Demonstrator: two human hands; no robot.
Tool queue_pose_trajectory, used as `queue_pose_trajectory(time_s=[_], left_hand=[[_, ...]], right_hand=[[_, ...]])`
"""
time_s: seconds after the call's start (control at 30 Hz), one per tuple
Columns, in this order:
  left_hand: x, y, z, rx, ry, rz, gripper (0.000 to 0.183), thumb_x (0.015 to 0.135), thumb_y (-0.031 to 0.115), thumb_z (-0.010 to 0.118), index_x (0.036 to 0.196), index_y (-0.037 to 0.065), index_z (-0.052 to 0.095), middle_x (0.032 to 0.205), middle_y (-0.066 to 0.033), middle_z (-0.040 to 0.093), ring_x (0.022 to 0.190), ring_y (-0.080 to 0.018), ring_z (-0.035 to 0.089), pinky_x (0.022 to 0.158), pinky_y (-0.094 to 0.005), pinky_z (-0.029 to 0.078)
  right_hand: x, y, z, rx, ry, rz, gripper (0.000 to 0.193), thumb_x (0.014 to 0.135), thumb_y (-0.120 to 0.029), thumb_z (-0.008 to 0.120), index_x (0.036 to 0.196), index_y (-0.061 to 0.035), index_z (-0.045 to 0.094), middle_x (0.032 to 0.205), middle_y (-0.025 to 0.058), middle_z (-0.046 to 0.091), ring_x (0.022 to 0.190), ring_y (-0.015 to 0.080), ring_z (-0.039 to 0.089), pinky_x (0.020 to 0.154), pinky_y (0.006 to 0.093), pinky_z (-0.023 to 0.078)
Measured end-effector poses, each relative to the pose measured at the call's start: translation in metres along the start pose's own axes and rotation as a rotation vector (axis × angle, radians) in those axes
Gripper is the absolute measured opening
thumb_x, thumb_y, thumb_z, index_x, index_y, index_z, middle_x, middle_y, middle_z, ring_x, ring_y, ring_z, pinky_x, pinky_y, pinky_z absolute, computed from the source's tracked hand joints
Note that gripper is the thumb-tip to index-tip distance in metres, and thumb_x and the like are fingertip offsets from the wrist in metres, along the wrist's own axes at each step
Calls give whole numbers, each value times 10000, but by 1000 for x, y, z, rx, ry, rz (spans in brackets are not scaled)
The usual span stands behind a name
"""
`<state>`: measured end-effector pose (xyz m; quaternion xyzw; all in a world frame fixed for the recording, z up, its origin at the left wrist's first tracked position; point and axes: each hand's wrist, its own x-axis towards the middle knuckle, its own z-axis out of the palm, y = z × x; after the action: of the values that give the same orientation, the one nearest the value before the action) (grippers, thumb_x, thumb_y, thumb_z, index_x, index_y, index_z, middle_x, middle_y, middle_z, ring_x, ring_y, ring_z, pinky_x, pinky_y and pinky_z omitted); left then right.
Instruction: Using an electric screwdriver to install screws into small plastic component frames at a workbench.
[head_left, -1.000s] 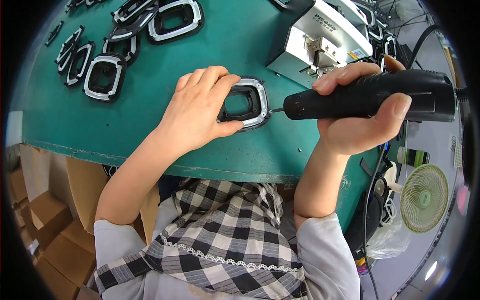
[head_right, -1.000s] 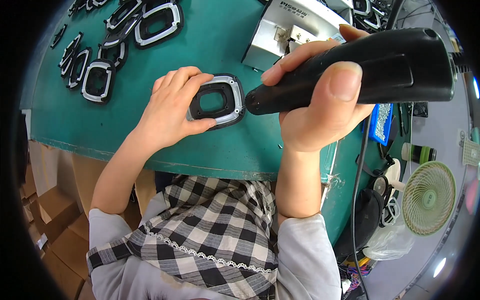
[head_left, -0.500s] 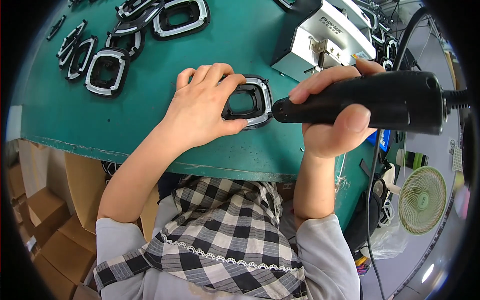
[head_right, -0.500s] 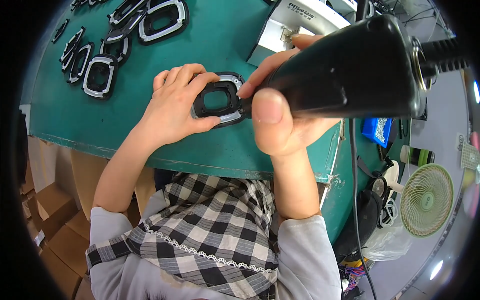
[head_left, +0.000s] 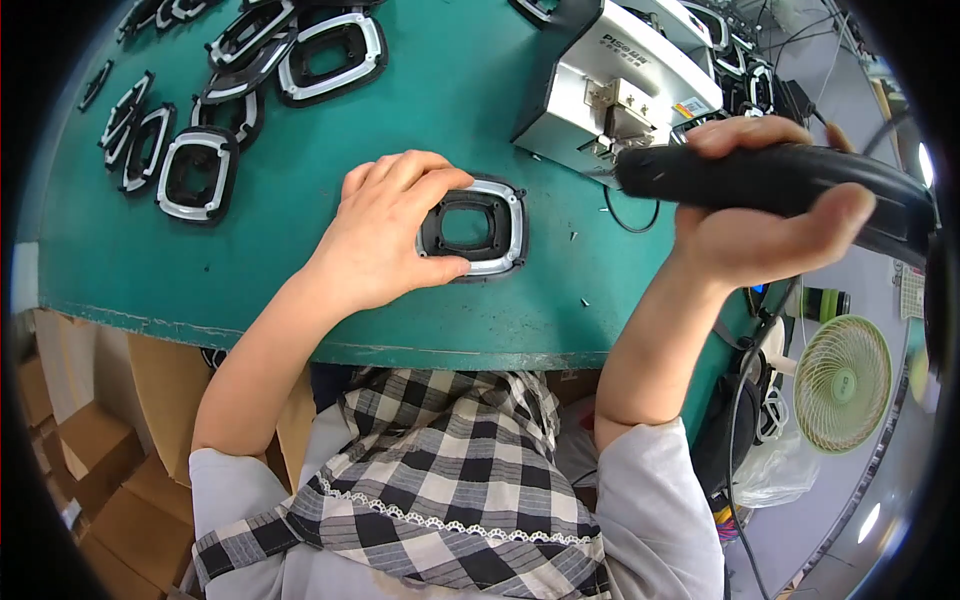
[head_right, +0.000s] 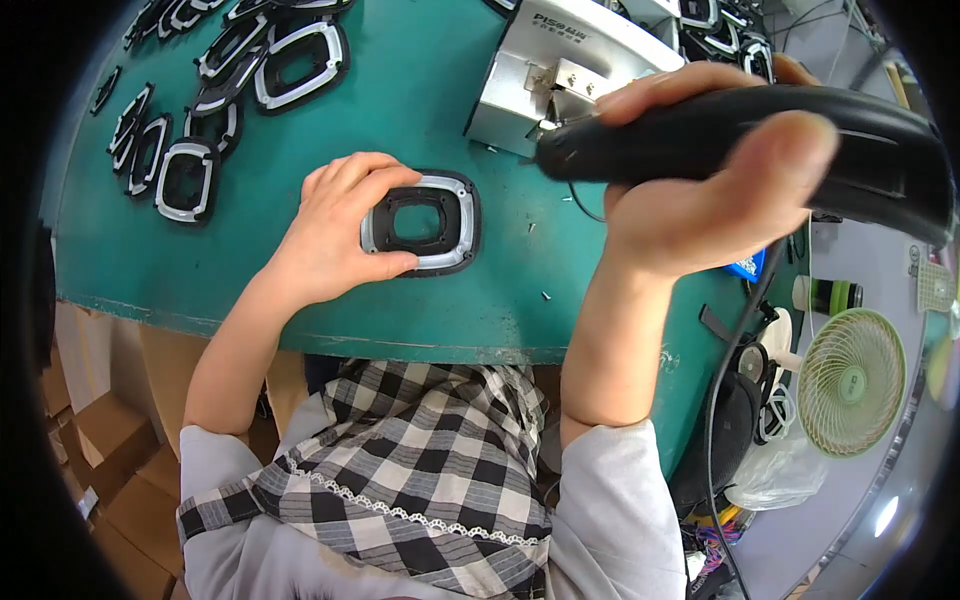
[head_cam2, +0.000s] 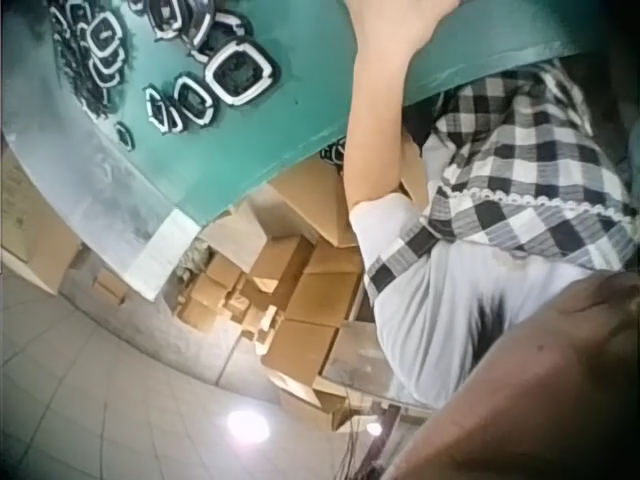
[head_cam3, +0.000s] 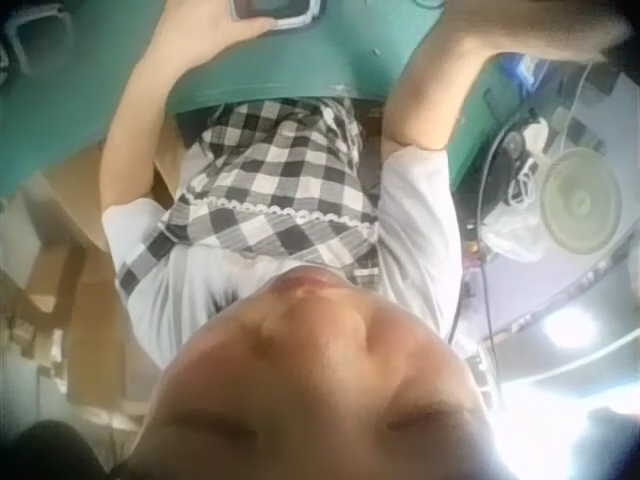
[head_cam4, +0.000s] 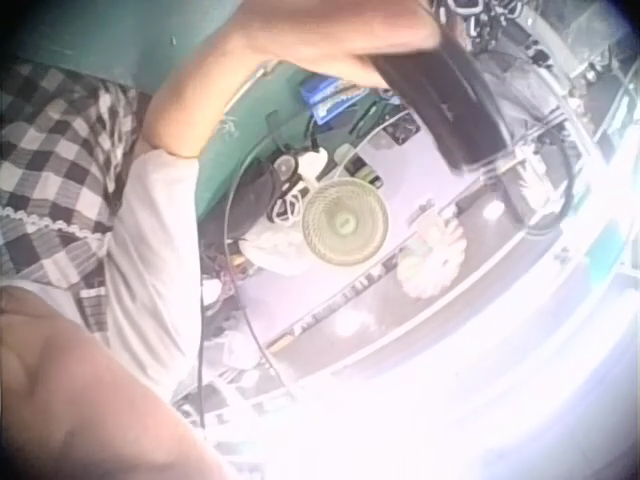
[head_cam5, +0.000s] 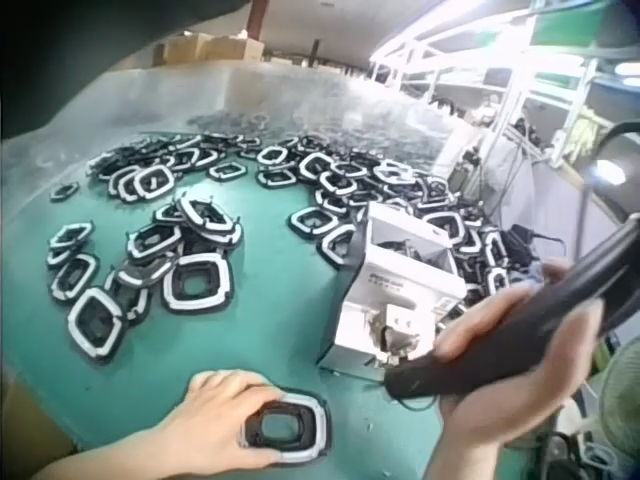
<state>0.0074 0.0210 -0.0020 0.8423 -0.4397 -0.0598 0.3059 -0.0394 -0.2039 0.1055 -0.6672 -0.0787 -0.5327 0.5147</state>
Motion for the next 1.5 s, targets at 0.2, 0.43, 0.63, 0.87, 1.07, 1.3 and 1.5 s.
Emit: queue_pose_trajectory(time_s=[0.2, 0.43, 0.63, 0.87, 1.07, 1.3, 1.5], left_hand=[[3, 2, 7, -107, 5, 0, 614, 623, 248, 787, 1160, 78, 540, 1245, -91, 501, 1196, -289, 443, 1025, -411, 300], [0, 4, 4, 8, 12, -13, 633, 617, 279, 785, 1176, 105, 545, 1246, -77, 475, 1211, -279, 421, 1031, -414, 288], [2, 3, 6, -4, 24, -14, 633, 618, 303, 776, 1181, 123, 551, 1228, -70, 474, 1208, -275, 411, 1031, -412, 280], [2, 4, 5, -4, 13, -15, 643, 613, 303, 776, 1185, 115, 551, 1227, -71, 476, 1205, -276, 411, 1026, -409, 281], [2, 3, 5, -22, 4, -22, 642, 615, 305, 774, 1182, 104, 550, 1231, -74, 472, 1196, -285, 413, 1010, -410, 302], [3, 4, 4, -54, -21, -34, 640, 619, 288, 774, 1186, 94, 547, 1234, -80, 467, 1183, -304, 413, 992, -411, 328], [2, 2, 3, -90, -13, 13, 639, 611, 234, 791, 1178, 87, 537, 1254, -88, 486, 1198, -302, 431, 1000, -414, 347]], right_hand=[[33, 8, -1, 59, 24, -190, 489, 856, -379, 591, 1028, 48, 425, 555, 167, 549, 406, 223, 555, 388, 294, 486], [24, 12, 2, -128, -58, -95, 628, 867, -514, 521, 1081, 58, 375, 601, 182, 552, 429, 253, 557, 411, 341, 495], [-11, 7, 11, 43, -98, 160, 652, 871, -555, 487, 1139, 31, 388, 629, 161, 547, 450, 252, 557, 429, 350, 496], [-30, 6, 25, -23, -155, 197, 701, 847, -530, 554, 1121, 90, 372, 597, 155, 552, 435, 215, 554, 427, 308, 484], [-41, 8, 36, -87, -130, 146, 668, 859, -516, 531, 1067, 103, 391, 582, 144, 562, 427, 190, 555, 449, 262, 461], [-45, 13, 31, -45, -289, 77, 679, 859, -552, 506, 1032, 94, 388, 580, 140, 572, 442, 187, 561, 438, 267, 453], [3, 4, 3, -102, -130, 27, 656, 884, -592, 419, 1068, 36, 371, 612, 169, 563, 433, 250, 557, 449, 343, 510]])
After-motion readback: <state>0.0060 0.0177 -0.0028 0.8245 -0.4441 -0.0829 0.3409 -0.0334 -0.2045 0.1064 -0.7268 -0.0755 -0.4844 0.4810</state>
